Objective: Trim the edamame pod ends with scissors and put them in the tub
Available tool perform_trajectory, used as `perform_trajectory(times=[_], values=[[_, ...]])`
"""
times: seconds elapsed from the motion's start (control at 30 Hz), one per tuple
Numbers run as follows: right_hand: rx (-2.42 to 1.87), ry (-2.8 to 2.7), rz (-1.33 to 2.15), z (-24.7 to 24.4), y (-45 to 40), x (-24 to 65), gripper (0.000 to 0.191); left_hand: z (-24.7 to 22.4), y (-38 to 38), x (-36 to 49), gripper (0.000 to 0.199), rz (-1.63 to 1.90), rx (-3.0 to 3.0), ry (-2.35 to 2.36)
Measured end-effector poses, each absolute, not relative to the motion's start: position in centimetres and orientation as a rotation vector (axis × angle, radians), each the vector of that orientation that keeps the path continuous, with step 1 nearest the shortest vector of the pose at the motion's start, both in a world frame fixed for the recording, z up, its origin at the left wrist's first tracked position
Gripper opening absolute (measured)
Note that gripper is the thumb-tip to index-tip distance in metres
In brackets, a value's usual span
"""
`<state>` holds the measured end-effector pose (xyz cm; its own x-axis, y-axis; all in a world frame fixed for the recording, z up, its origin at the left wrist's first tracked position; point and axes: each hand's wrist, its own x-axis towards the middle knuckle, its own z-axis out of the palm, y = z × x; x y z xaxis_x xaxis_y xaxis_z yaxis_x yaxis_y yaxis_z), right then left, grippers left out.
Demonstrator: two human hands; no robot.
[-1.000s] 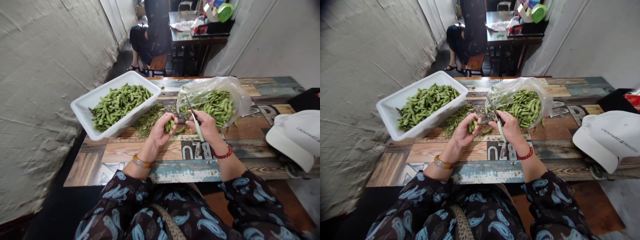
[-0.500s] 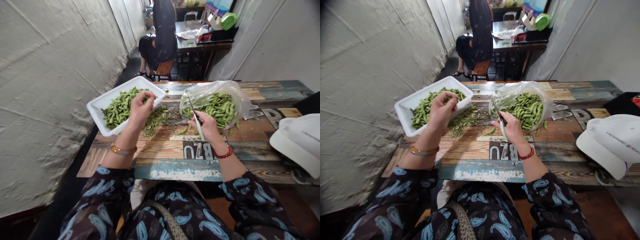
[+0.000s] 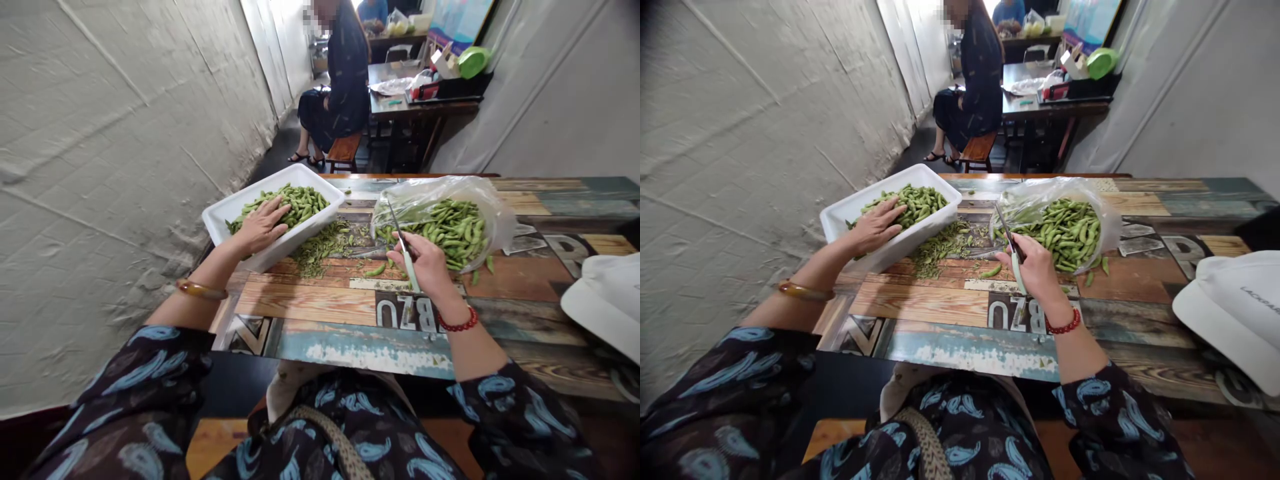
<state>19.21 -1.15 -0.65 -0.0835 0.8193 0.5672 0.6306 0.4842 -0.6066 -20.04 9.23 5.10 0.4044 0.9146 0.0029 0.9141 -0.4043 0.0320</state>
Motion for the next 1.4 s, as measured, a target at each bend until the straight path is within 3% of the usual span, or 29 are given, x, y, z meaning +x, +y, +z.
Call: perform_trajectory(times=[0.17, 0.37, 0.6, 0.77, 0.93, 1.23, 1.4], values=[[-1.229, -1.768, 0.268, -0.5, -1.2, 19.2, 0.04, 5.6, 12.5, -18.1, 0.063, -0.03, 2.642, 1.515], [-1.251, -1.764, 0.275, -0.5, -1.0, 19.4, 0.042, 5.1, 17.6, -15.8, 0.065, -0.038, 2.569, 1.636], [-1.245, -1.776, 0.249, -0.7, -0.9, 19.4, 0.038, 4.2, 19.8, -14.9, 0.069, 0.259, 2.379, 1.784], [-1.241, -1.751, 0.276, -0.5, -1.0, 19.4, 0.038, 4.4, 17.7, -16.8, 0.079, 0.212, 2.458, 1.786], [-1.239, -1.759, 0.286, -0.5, -1.0, 19.4, 0.04, 5.0, 14.1, -19.6, 0.067, -0.012, 2.478, 1.787], [-1.286, -1.997, 0.261, -1.0, -1.2, 19.2, 0.038, 6.0, 8.9, -21.6, 0.056, 0.236, 2.578, 1.526], [-1.254, -2.032, 0.308, -0.8, -1.2, 19.5, 0.045, 7.7, 5.3, -15.9, 0.044, 0.693, 2.601, 1.547]])
